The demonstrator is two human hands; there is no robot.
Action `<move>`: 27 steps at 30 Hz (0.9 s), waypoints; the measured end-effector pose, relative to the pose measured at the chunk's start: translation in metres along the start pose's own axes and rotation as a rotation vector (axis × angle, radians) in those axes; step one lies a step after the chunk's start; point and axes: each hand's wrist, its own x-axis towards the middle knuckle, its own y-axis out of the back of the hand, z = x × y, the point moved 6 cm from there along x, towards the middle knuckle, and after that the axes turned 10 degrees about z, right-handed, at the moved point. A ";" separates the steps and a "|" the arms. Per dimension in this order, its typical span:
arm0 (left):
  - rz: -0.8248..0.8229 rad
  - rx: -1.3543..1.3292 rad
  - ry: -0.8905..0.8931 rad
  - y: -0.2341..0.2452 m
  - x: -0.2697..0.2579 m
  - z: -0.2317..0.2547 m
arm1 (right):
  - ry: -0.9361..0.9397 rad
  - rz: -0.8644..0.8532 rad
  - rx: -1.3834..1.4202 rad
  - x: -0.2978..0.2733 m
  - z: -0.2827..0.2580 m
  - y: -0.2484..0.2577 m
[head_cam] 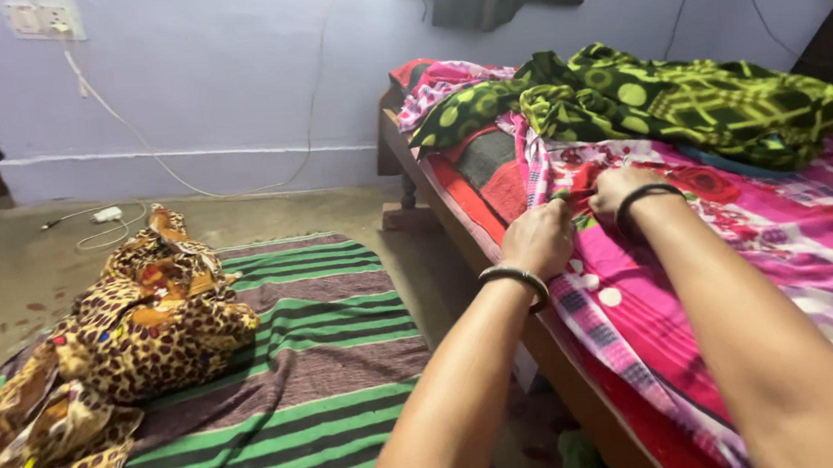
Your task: The person sits on a floor mat and folds white cloths and towels one at a time, smoothing each flat and folding it into quarters, then stacks the folded pieces on a pile beside them. They then take a green patterned blanket from a nearby bed and begin folding it on the mat.
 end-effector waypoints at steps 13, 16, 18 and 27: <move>0.175 -0.081 -0.209 0.001 -0.019 -0.014 | -0.165 0.221 0.525 0.141 -0.019 -0.055; 0.160 -0.036 -0.183 -0.011 -0.018 -0.019 | 0.068 0.549 0.363 0.135 -0.019 -0.035; 0.185 -0.002 -0.173 -0.020 -0.017 -0.024 | 0.160 0.737 0.524 0.109 -0.020 -0.005; -0.117 -0.825 0.392 0.047 -0.051 -0.125 | 0.400 0.220 1.516 -0.101 -0.160 0.138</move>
